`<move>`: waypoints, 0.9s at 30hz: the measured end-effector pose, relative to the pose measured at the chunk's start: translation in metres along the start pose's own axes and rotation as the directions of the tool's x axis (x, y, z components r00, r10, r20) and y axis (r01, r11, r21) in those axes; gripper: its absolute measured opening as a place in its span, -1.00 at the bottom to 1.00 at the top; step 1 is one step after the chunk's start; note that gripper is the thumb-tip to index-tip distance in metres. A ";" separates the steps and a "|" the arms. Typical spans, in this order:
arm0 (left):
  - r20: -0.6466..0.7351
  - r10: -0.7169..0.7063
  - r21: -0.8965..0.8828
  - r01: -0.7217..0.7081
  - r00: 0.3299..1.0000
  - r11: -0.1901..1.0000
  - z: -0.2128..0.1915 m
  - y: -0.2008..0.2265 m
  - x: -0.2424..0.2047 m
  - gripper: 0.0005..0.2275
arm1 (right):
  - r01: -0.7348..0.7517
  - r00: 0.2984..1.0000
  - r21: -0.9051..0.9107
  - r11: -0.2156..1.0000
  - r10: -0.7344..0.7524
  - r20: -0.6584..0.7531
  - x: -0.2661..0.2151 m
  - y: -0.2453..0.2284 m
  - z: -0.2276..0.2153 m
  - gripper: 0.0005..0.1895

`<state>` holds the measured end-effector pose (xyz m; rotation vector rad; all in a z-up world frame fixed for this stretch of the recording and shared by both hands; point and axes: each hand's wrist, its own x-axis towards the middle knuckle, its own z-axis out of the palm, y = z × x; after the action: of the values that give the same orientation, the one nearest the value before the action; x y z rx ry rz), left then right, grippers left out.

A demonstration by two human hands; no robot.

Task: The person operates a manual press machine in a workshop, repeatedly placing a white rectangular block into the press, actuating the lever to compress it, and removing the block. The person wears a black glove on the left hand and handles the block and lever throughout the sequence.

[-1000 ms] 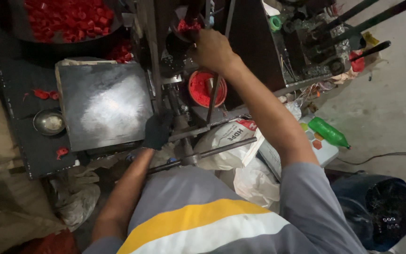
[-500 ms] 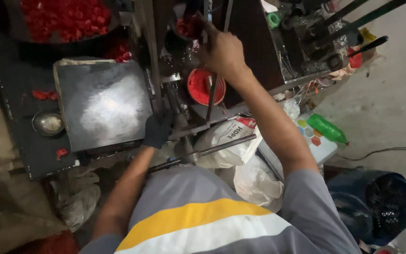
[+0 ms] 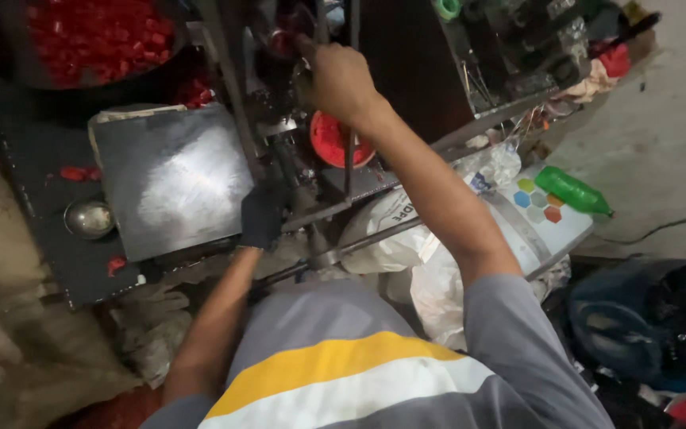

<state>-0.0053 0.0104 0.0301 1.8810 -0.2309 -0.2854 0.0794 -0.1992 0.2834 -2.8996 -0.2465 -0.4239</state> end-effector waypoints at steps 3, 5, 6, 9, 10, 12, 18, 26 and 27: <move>0.050 -0.122 -0.148 0.129 0.991 0.981 -0.002 0.019 -0.001 -0.65 | -0.007 0.972 0.151 0.988 0.042 -0.233 -0.049 0.004 -0.020 -0.47; 0.015 -0.080 -0.183 0.081 0.997 0.980 -0.002 0.019 -0.009 -0.67 | -0.034 0.927 0.286 0.958 0.138 -0.350 -0.091 0.022 -0.031 -0.66; -0.001 -0.108 -0.206 0.106 0.994 0.973 -0.003 0.012 -0.015 -0.68 | -0.054 0.892 0.357 0.932 0.206 -0.404 -0.113 0.037 -0.035 -0.76; -0.048 -0.051 -0.371 0.029 0.998 0.928 -0.010 -0.024 -0.037 -0.66 | -0.188 0.711 0.018 0.982 0.149 -0.687 -0.159 0.121 -0.066 -0.97; -0.067 -0.005 -0.438 -0.025 0.998 0.899 -0.019 -0.041 -0.043 -0.65 | -0.311 0.653 -0.217 0.925 0.042 -0.756 -0.169 0.156 -0.080 -0.89; 0.104 0.604 0.321 -0.601 0.790 0.732 -0.055 -0.081 -0.064 -0.26 | -0.372 0.495 -0.221 0.902 -0.009 -0.869 -0.188 0.236 -0.116 -0.77; 0.590 -0.193 0.600 -0.266 0.784 0.754 -0.074 -0.126 -0.111 -0.65 | -0.321 0.498 0.286 0.903 0.418 -0.760 -0.153 0.450 -0.155 -0.69; 0.356 -0.560 0.852 -0.014 0.748 0.523 -0.066 -0.112 -0.121 -0.64 | -0.388 0.700 0.328 0.861 0.507 -0.503 -0.116 0.525 -0.095 -0.67; 0.373 -0.529 0.861 -0.072 0.762 0.504 -0.064 -0.114 -0.121 -0.66 | -0.392 0.711 0.331 0.858 0.511 -0.482 -0.118 0.526 -0.094 -0.67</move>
<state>-0.0984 0.1407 -0.0480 2.7666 -0.6308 -1.1852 0.0442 -0.7444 0.2455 -2.3675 0.4862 -1.0414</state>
